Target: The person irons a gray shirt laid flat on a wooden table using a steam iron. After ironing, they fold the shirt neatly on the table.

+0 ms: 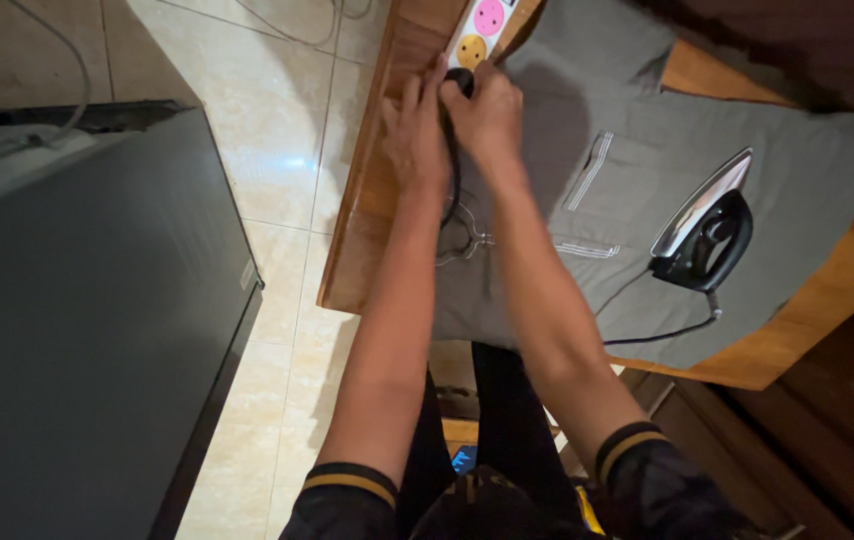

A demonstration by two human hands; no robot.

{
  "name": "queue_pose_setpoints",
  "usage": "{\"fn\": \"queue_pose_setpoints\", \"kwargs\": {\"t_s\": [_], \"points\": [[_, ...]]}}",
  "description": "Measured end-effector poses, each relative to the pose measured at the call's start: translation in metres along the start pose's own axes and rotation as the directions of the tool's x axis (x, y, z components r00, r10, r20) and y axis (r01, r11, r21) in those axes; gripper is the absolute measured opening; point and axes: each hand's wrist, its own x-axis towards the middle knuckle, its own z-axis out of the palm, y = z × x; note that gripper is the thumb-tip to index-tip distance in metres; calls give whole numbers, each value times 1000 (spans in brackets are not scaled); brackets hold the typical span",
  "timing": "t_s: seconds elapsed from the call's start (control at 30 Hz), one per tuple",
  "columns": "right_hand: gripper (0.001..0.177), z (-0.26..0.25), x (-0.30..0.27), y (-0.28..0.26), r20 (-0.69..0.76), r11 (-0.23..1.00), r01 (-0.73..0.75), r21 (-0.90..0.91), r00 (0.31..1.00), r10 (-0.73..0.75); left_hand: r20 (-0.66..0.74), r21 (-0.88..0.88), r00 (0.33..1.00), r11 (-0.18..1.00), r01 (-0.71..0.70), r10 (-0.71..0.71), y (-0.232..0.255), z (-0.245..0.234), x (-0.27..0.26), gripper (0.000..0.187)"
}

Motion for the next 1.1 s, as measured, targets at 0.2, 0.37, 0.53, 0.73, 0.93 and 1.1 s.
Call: {"fn": "queue_pose_setpoints", "kwargs": {"t_s": [0.2, 0.37, 0.53, 0.73, 0.93, 1.1], "points": [[34, 8, -14, -11, -64, 997, -31, -69, 998, 26, 107, -119, 991, 989, 89, -77, 0, -4, 2, 55], [33, -8, -17, -37, -71, 998, 11, -59, 997, -16, 74, -126, 995, 989, 75, -66, 0, -8, 3, 52], [27, -41, -37, -93, -67, 990, 20, 137, 998, -11, -207, -252, 957, 956, 150, -205, 32, -11, 15, 47], [18, -94, -18, -73, 24, 945, 61, 321, 997, -73, -139, -351, 970, 906, -239, 202, -2, -44, 19, 78], [25, -62, -42, 21, 338, 760, -315, 568, 931, 134, -8, -692, 1000, 722, 2, -10, -23, -28, -31, 44], [25, -46, -51, 49, 423, 474, -391, 789, 905, 42, 128, -686, 978, 727, -32, 165, -26, -43, -80, 39]]}}
